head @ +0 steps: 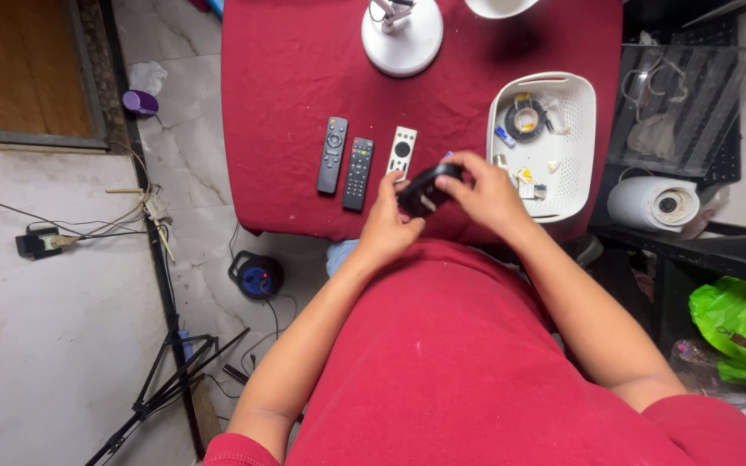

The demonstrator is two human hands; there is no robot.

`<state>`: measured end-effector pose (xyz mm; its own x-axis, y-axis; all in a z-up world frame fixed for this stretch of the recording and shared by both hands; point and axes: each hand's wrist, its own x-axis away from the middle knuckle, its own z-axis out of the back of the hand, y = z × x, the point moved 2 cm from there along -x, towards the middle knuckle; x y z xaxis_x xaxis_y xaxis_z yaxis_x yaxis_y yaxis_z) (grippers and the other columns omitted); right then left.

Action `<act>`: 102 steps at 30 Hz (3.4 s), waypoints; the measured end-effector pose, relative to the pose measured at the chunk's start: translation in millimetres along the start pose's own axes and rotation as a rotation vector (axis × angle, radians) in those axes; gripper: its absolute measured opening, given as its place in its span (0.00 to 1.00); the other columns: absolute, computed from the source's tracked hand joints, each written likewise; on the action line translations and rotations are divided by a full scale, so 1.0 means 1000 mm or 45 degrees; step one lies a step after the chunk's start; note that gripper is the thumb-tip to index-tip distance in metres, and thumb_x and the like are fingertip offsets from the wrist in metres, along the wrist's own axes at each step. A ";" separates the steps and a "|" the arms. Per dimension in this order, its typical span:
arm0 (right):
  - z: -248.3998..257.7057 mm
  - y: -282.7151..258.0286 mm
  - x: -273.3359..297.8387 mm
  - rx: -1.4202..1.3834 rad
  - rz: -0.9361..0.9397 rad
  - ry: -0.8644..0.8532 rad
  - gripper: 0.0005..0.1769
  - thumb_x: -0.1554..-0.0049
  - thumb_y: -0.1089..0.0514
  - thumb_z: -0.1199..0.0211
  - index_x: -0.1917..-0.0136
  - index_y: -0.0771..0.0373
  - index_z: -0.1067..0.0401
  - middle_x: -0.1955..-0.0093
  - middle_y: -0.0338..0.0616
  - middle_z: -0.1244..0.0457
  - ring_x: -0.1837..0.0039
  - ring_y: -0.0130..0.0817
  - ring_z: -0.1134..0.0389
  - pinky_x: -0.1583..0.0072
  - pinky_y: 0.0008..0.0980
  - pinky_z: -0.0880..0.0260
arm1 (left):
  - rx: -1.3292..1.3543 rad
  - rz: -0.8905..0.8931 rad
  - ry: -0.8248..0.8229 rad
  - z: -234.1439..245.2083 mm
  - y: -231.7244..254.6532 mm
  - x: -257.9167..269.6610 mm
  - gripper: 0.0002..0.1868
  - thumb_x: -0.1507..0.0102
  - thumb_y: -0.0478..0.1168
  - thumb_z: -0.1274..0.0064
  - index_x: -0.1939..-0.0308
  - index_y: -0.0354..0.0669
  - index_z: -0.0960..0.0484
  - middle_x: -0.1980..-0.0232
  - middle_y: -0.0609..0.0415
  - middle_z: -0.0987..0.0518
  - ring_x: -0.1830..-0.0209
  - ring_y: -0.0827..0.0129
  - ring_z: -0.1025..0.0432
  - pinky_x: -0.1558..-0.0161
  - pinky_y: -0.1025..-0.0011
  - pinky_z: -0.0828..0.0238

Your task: The person is checking batteries in multiple remote controls and a computer mouse, then tests and replaces a light bulb in a desk lamp.

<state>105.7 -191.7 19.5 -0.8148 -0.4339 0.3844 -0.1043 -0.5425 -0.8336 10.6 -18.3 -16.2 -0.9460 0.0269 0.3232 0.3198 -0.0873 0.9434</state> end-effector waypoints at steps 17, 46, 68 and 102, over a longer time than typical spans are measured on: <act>-0.063 0.059 -0.065 0.794 0.289 0.359 0.27 0.54 0.62 0.30 0.44 0.69 0.37 0.37 0.57 0.45 0.43 0.60 0.37 0.51 0.52 0.29 | -0.019 0.180 0.137 0.026 -0.037 0.016 0.21 0.40 0.33 0.41 0.42 0.37 0.23 0.44 0.47 0.19 0.39 0.63 0.26 0.42 0.69 0.27; 0.102 0.061 -0.244 -0.045 0.007 0.842 0.36 0.42 0.43 0.31 0.28 0.61 0.38 0.40 0.59 0.32 0.43 0.46 0.27 0.45 0.41 0.25 | -0.535 -0.623 0.125 -0.029 0.123 -0.227 0.30 0.43 0.35 0.45 0.36 0.35 0.30 0.34 0.37 0.28 0.34 0.44 0.32 0.32 0.57 0.37; 0.103 -0.038 -0.180 0.486 0.487 0.818 0.28 0.52 0.70 0.36 0.38 0.54 0.25 0.30 0.52 0.42 0.34 0.59 0.37 0.36 0.46 0.33 | 0.412 0.119 -0.027 -0.032 0.087 -0.302 0.36 0.44 0.34 0.54 0.30 0.42 0.41 0.62 0.42 0.22 0.71 0.62 0.28 0.72 0.68 0.33; 0.082 0.033 -0.203 -0.474 0.346 0.905 0.28 0.38 0.70 0.40 0.26 0.59 0.36 0.25 0.46 0.40 0.31 0.36 0.33 0.35 0.32 0.25 | -0.215 -0.026 0.096 -0.026 0.068 -0.286 0.33 0.38 0.45 0.52 0.33 0.28 0.35 0.56 0.36 0.15 0.54 0.46 0.19 0.52 0.58 0.23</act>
<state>314.2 -180.1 -53.5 -0.9905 0.1082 -0.0853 0.0676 -0.1583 -0.9851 301.5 -58.2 -46.8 -0.9556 -0.0439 0.2914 0.2928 -0.2533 0.9220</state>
